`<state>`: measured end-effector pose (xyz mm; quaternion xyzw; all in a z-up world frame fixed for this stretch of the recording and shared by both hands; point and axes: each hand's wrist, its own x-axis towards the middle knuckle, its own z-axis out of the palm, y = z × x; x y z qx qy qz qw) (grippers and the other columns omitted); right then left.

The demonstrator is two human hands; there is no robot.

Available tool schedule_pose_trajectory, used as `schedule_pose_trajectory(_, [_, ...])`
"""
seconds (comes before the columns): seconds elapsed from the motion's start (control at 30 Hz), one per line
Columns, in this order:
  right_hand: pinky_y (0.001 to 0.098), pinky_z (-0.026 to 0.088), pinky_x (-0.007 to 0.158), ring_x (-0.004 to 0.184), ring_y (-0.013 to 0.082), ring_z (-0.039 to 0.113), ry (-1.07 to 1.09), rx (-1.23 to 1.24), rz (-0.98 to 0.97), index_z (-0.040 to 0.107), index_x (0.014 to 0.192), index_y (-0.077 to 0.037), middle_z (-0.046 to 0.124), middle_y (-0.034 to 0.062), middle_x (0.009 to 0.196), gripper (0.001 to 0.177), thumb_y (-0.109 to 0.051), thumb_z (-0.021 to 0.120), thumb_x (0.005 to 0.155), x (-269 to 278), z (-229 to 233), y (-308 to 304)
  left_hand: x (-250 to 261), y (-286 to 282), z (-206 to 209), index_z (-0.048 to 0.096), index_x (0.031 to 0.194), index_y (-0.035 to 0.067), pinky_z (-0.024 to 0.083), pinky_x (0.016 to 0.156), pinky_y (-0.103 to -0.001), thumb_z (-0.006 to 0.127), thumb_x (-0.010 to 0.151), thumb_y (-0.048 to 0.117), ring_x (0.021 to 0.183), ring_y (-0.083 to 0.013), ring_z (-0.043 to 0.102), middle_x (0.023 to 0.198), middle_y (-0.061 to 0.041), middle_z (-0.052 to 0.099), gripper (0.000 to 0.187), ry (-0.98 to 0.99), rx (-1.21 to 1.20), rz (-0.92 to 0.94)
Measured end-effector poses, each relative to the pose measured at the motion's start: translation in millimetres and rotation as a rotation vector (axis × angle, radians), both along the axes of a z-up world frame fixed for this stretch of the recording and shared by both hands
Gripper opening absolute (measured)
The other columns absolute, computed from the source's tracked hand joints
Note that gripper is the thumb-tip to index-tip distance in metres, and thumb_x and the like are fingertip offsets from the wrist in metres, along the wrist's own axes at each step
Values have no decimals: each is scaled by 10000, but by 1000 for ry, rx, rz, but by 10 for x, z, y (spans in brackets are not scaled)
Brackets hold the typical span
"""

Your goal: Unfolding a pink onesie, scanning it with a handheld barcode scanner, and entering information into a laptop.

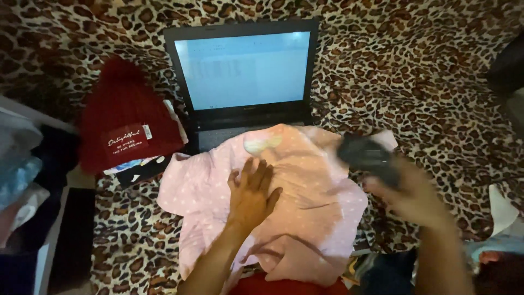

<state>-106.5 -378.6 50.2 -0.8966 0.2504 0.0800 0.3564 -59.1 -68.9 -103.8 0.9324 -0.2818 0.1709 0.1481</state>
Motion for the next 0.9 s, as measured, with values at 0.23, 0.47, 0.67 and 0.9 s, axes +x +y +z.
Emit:
schedule_pose_trajectory(0.23, [370, 484, 552, 589, 300, 669, -127, -6, 349, 716, 858, -112, 673, 117, 603, 185, -253, 807, 779, 268, -48, 769, -6, 33, -192, 690, 1271, 154, 315, 993, -550, 618, 945, 513, 1384, -314, 462, 1345, -58, 640, 490, -87, -113, 42])
schedule_pose_trajectory(0.47, [404, 501, 593, 637, 335, 696, -7, -118, 281, 699, 900, -79, 682, 170, 647, 263, -320, 778, 828, 136, 52, 638, -1, 30, -267, 707, 1231, 167, 311, 971, -533, 578, 963, 528, 1375, -294, 467, 1338, -45, 642, 467, -133, -126, 53])
schedule_pose_trajectory(0.67, [385, 511, 594, 650, 324, 718, -55, -130, 266, 707, 899, -87, 682, 167, 642, 258, -317, 794, 822, 81, 0, 653, -3, 26, -159, 700, 1238, 148, 313, 971, -530, 567, 978, 491, 1366, -307, 482, 1333, -62, 641, 451, -149, -122, 48])
schedule_pose_trajectory(0.9, [430, 527, 656, 763, 369, 731, 10, -52, 219, 733, 994, -110, 716, 191, 737, 306, -373, 788, 846, 55, -87, 643, 1, 30, -280, 706, 1230, 152, 314, 971, -538, 578, 971, 504, 1354, -308, 485, 1318, -58, 646, 456, -138, -105, 49])
